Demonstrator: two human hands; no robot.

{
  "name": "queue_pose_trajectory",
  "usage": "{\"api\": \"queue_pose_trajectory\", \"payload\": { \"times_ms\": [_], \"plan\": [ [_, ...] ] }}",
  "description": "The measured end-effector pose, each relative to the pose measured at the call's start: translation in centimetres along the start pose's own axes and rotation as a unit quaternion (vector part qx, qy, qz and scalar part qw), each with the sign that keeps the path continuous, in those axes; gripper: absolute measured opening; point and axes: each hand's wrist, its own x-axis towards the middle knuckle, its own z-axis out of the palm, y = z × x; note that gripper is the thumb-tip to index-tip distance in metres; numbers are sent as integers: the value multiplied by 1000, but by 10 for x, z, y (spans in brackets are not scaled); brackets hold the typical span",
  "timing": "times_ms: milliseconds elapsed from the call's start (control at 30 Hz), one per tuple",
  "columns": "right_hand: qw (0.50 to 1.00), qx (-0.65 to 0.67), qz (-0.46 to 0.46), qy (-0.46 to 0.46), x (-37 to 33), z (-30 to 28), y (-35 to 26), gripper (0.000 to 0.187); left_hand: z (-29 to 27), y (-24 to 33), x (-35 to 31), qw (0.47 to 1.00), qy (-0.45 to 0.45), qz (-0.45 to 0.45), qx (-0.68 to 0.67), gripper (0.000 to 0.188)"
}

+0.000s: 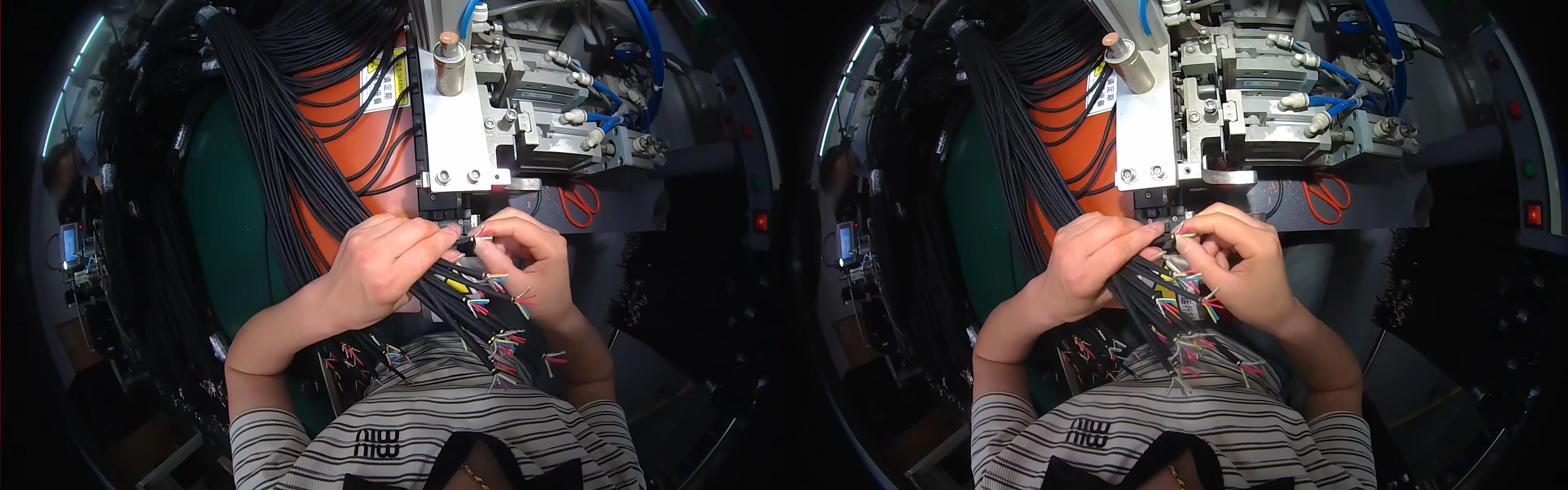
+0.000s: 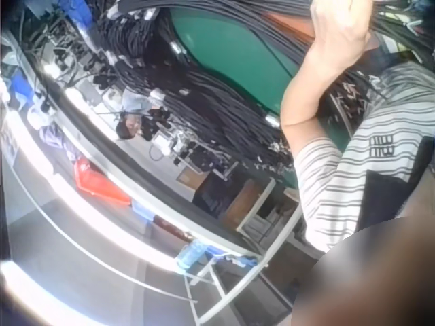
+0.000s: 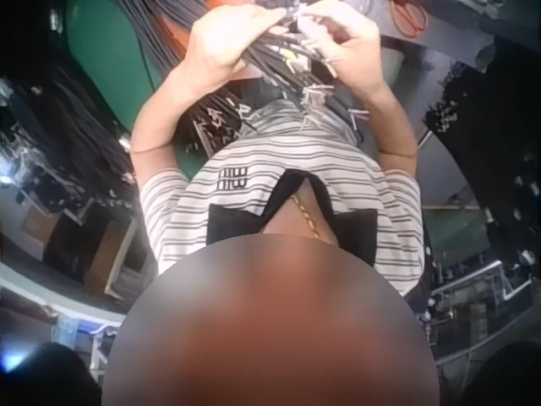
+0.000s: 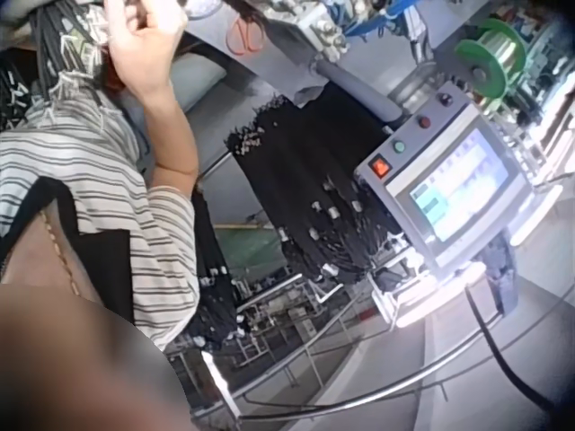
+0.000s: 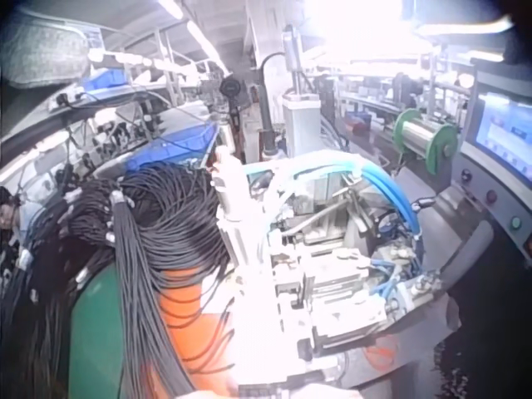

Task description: Assembling a complex wiring harness using an automated industrial machine and touchscreen interface.

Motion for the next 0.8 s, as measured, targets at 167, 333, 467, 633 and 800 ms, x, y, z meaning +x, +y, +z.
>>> {"api": "queue_pose_trajectory", "payload": {
  "times_ms": [167,333,467,633,800],
  "plan": [
    [998,19,34,51,1,8,-9,18,10,-4,0,1000,12,-21,8,37],
    [997,26,5,71,7,12,-3,12,17,-9,5,999,46,-22,-13,34],
    [884,384,265,-10,16,-8,-9,11,18,-5,4,997,32,41,57,35],
    [994,42,99,20,10,7,-14,13,23,-3,5,997,51,33,52,34],
    [915,351,200,26,7,-2,-10,20,20,-1,4,995,67,25,70,34]
  ]
}}
